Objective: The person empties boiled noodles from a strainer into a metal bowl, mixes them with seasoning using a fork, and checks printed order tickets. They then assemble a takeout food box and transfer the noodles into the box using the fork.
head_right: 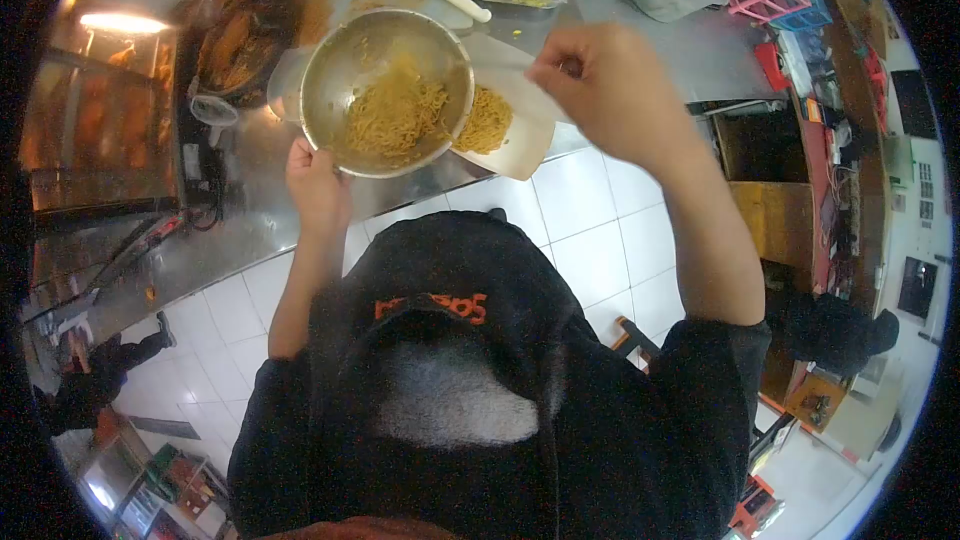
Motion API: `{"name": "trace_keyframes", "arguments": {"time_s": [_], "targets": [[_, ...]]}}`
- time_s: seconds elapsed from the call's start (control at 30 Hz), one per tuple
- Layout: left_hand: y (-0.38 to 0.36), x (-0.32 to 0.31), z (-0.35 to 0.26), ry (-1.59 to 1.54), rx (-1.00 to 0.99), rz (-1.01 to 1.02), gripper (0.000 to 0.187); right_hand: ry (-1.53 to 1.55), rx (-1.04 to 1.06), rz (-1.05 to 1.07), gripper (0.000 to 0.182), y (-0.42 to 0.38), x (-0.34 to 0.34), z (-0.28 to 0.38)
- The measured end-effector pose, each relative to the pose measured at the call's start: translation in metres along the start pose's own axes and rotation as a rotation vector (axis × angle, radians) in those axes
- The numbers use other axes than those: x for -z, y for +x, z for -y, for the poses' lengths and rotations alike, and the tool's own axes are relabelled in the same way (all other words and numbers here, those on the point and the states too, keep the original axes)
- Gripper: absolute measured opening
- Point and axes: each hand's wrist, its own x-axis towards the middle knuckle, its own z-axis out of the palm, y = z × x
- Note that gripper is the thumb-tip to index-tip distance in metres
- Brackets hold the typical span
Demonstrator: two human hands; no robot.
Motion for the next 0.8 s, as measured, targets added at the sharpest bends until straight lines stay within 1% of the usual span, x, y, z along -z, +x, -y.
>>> {"name": "trace_keyframes", "arguments": {"time_s": [0.03,0.07,0.13,0.17,0.23,0.27,0.3,0.33,0.37,0.4,0.47,0.5,0.57,0.6,0.63,0.67,0.7,0.73,0.77,0.8], "targets": [[-0.002,-0.001,0.000,-0.012,-0.001,0.026,0.018,-0.064,-0.046,0.064,0.015,-0.002,-0.005,0.000],[-0.004,-0.001,0.000,-0.008,-0.002,0.020,0.018,-0.060,-0.043,0.068,0.015,-0.005,-0.009,-0.004],[-0.007,-0.001,0.003,-0.014,-0.063,0.016,0.017,-0.314,-0.034,0.109,0.019,-0.011,-0.012,-0.016],[-0.007,0.000,0.006,-0.010,-0.063,0.011,0.017,-0.310,-0.032,0.113,0.019,-0.016,-0.009,-0.018],[-0.006,0.000,0.011,-0.020,-0.090,0.000,0.017,-0.531,-0.004,-0.071,0.015,-0.027,0.003,-0.018],[-0.007,-0.001,0.011,-0.018,-0.091,0.000,0.017,-0.564,0.021,-0.139,0.015,-0.029,0.007,-0.021],[-0.008,-0.004,0.009,0.020,-0.096,-0.016,0.017,-0.562,0.019,-0.139,0.015,-0.030,0.009,-0.022],[-0.008,-0.006,0.007,0.059,-0.101,-0.028,0.017,-0.498,0.071,-0.169,0.015,-0.031,0.011,-0.023],[-0.007,-0.006,0.009,0.064,-0.099,-0.024,0.017,-0.434,0.122,-0.199,0.014,-0.032,0.011,-0.024],[-0.006,-0.004,0.011,0.053,-0.112,0.006,0.017,-0.430,0.115,-0.200,0.014,-0.032,0.009,-0.023],[-0.006,-0.003,0.009,0.049,-0.124,0.040,0.017,-0.494,0.236,-0.148,0.009,-0.029,-0.004,-0.012],[-0.008,-0.006,0.007,0.108,-0.141,0.043,0.017,-0.490,0.230,-0.151,0.009,-0.026,-0.011,-0.005],[-0.011,-0.010,0.005,0.175,-0.153,0.048,0.016,-0.700,0.386,-0.146,0.009,-0.021,-0.029,0.011],[-0.012,-0.013,0.005,0.147,-0.164,0.034,0.016,-0.744,0.387,-0.087,0.005,-0.020,-0.036,0.017],[-0.013,-0.016,0.004,0.120,-0.174,0.020,0.016,-0.737,0.381,-0.087,0.005,-0.020,-0.042,0.021],[-0.013,-0.018,0.003,0.127,-0.171,0.022,0.016,-0.703,0.371,-0.020,0.005,-0.019,-0.046,0.025],[-0.012,-0.019,0.001,0.119,-0.123,0.041,0.016,-0.671,0.361,0.049,0.006,-0.019,-0.050,0.027],[-0.011,-0.017,-0.001,0.110,-0.074,0.061,0.016,-0.608,0.416,0.016,0.006,-0.017,-0.056,0.025],[-0.009,-0.016,-0.001,0.114,-0.070,0.064,0.016,-0.605,0.410,0.017,0.006,-0.013,-0.061,0.023],[-0.007,-0.016,0.001,0.135,-0.084,0.022,0.016,-0.611,0.420,-0.054,0.005,-0.009,-0.065,0.020]]}}
